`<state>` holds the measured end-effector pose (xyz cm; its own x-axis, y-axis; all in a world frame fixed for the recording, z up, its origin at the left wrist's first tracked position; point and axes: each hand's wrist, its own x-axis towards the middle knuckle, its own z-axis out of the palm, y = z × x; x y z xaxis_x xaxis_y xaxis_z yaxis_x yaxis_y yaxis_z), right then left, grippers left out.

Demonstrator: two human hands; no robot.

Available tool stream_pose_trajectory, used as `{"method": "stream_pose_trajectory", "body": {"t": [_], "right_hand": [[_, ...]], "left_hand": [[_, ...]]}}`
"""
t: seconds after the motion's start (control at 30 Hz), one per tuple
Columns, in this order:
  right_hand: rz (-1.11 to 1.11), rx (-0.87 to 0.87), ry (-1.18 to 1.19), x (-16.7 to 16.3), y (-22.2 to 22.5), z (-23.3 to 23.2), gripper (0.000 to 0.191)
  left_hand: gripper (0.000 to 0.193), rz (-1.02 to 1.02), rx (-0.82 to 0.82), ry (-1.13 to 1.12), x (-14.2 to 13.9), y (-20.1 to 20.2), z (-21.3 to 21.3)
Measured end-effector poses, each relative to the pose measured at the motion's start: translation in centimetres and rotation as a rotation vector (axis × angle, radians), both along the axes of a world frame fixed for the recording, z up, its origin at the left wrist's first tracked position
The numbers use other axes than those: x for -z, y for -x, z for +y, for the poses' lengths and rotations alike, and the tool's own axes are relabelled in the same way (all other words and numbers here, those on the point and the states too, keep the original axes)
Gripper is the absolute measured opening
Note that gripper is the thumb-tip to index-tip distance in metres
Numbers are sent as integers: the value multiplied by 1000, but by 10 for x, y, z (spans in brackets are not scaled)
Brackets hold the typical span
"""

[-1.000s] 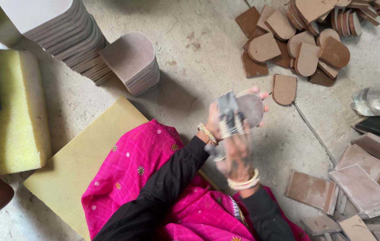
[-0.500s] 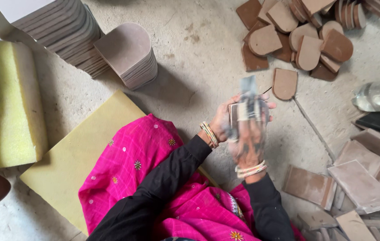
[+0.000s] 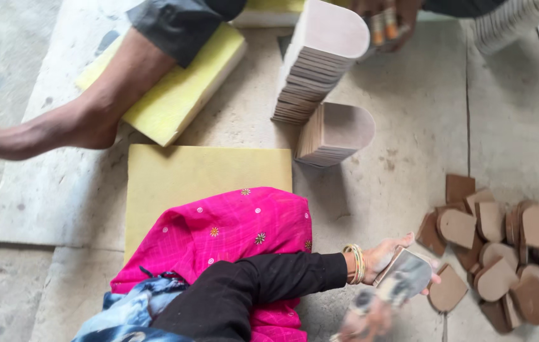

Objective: The person sits on the floor and sands small footwear components one at a time, rubbing a sanding block over each piece and placing finished pieces on a growing pile beside them.

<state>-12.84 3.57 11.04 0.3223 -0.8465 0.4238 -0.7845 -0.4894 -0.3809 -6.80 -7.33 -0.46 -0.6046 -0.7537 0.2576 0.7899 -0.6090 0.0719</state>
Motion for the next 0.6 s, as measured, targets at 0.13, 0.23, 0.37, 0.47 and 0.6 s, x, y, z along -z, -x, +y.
{"method": "stream_pose_trajectory", "body": {"t": [0.13, 0.23, 0.37, 0.47, 0.6], "right_hand": [[16, -15, 12, 0, -3, -11, 65], [-10, 49, -8, -3, 3, -20, 64], [8, 15, 15, 4, 7, -23, 63], [19, 7, 29, 0, 0, -12, 63], [9, 54, 31, -18, -17, 25, 62]], "left_hand": [[73, 46, 69, 143, 17, 25, 8], [82, -367, -59, -90, 20, 35, 7], [89, 50, -23, 60, 11, 19, -3], [85, 30, -54, 86, 0, 12, 4], [89, -184, -104, -73, -16, 3, 21]]}}
